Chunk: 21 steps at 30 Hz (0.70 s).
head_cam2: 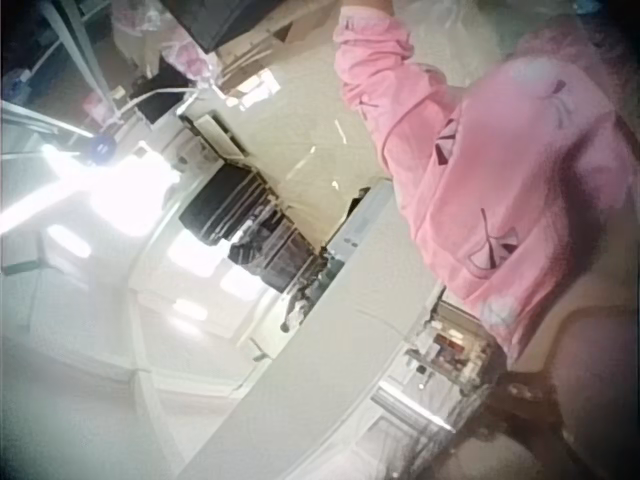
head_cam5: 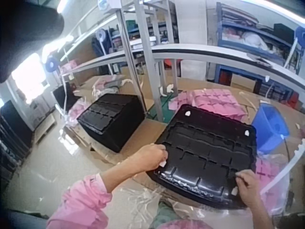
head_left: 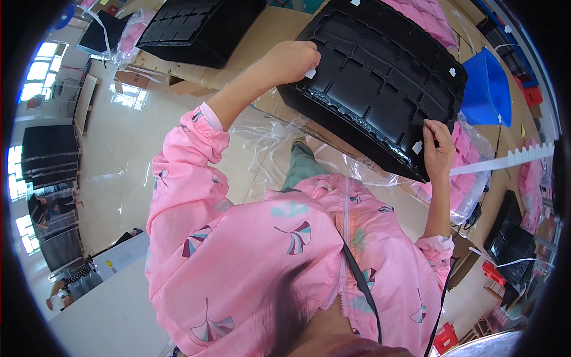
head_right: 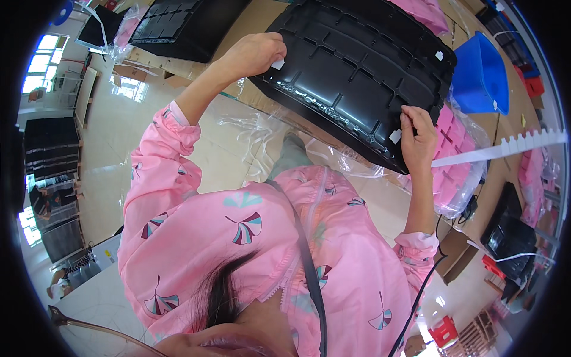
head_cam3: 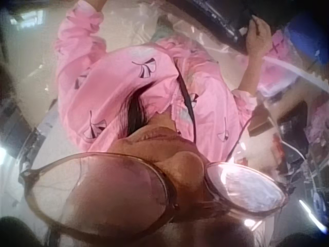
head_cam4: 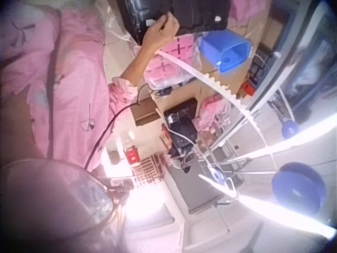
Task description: The recorder applies adhesive pads to a black plastic tray and then attaches a pink foam protection sheet.
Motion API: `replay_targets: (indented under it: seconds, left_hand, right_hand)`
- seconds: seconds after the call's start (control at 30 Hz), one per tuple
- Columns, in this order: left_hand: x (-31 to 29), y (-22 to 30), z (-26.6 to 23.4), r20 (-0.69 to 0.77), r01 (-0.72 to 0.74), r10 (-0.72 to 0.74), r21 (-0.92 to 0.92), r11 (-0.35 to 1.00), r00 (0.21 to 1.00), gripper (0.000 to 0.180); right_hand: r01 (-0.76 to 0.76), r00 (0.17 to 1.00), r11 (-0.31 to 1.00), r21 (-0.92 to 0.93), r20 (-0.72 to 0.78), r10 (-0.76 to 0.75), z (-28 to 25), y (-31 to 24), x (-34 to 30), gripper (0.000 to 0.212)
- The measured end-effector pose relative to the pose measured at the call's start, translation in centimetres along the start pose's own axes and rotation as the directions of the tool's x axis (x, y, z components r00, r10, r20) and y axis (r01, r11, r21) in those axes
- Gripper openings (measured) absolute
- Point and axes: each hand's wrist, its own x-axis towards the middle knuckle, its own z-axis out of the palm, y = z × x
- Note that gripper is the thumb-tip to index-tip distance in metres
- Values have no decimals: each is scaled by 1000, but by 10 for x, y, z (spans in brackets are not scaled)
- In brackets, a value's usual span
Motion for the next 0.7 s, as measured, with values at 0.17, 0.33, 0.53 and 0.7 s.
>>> replay_targets:
  seconds: [0.17,0.33,0.53,0.7]
  left_hand:
    - [-5,-1,2,-12,-40,40,50,998,999,5]
    - [-14,2,3,-101,-93,98,53,994,990,9]
    - [-14,0,4,-104,-111,117,61,992,988,10]
    - [-13,-2,-3,-24,-149,150,12,989,988,10]
  right_hand:
    - [28,1000,1000,-6,-13,-28,1,-3,-2,11]
    - [19,1000,1000,7,-6,-19,1,-2,-6,11]
    - [43,999,999,10,0,-43,2,-4,-5,11]
    - [46,999,999,4,-2,-46,2,-4,-7,10]
